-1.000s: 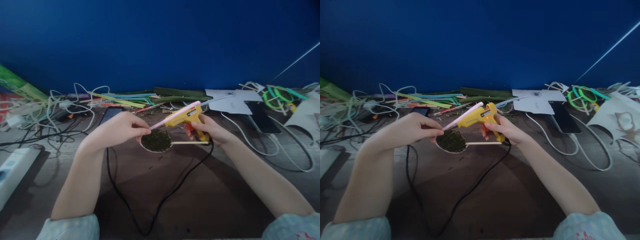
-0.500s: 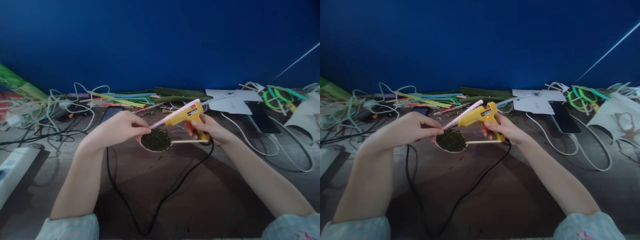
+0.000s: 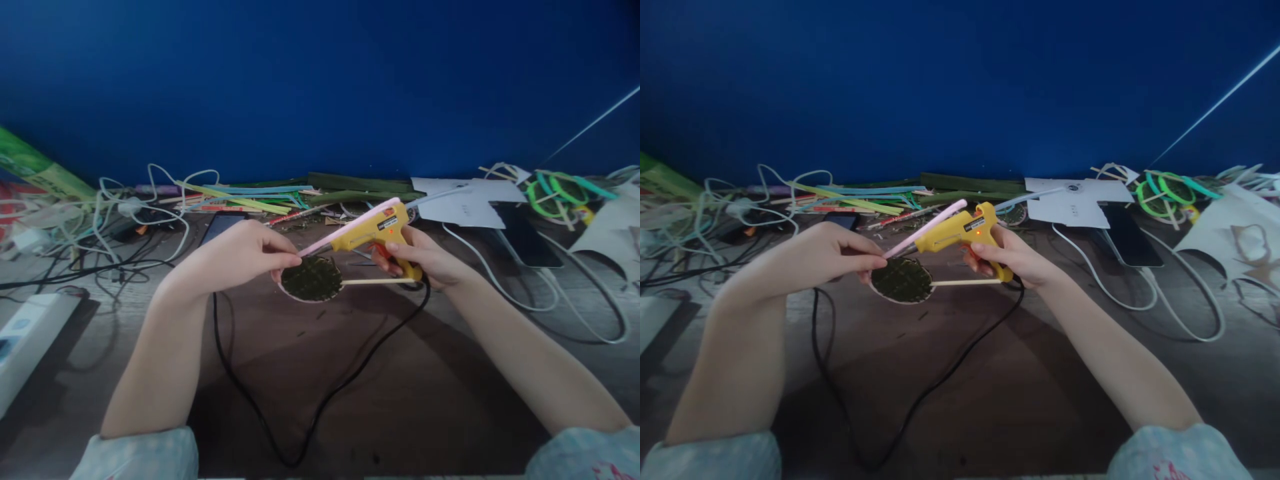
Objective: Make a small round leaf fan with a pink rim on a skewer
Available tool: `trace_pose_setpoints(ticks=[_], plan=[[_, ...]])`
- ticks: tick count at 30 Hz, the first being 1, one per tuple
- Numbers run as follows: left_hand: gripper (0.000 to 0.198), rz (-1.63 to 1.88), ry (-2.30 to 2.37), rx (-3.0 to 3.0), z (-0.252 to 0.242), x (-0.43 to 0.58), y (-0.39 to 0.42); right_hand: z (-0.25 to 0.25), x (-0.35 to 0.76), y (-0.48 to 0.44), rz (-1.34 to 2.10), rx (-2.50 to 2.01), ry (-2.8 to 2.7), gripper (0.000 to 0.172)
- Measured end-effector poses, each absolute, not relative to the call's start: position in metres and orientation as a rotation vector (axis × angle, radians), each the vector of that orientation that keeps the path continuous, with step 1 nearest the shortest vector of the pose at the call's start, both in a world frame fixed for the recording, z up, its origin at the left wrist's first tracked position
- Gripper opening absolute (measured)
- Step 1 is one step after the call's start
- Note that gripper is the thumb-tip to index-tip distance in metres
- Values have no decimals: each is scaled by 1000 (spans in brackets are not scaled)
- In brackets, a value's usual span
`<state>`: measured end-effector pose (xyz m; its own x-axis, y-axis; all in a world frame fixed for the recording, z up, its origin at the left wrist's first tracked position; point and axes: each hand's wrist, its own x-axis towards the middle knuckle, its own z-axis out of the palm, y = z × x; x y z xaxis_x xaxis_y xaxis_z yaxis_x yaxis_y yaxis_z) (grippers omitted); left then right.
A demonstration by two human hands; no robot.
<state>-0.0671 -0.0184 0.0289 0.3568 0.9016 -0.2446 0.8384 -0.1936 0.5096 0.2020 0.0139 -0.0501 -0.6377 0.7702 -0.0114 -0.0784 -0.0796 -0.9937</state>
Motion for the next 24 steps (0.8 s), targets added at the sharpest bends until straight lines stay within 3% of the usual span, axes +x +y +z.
trace_pose_setpoints(ticks=[24], plan=[[32, 159, 1522, 2055, 29, -69, -18, -48, 205, 14, 1782, -777, -1573, 28]])
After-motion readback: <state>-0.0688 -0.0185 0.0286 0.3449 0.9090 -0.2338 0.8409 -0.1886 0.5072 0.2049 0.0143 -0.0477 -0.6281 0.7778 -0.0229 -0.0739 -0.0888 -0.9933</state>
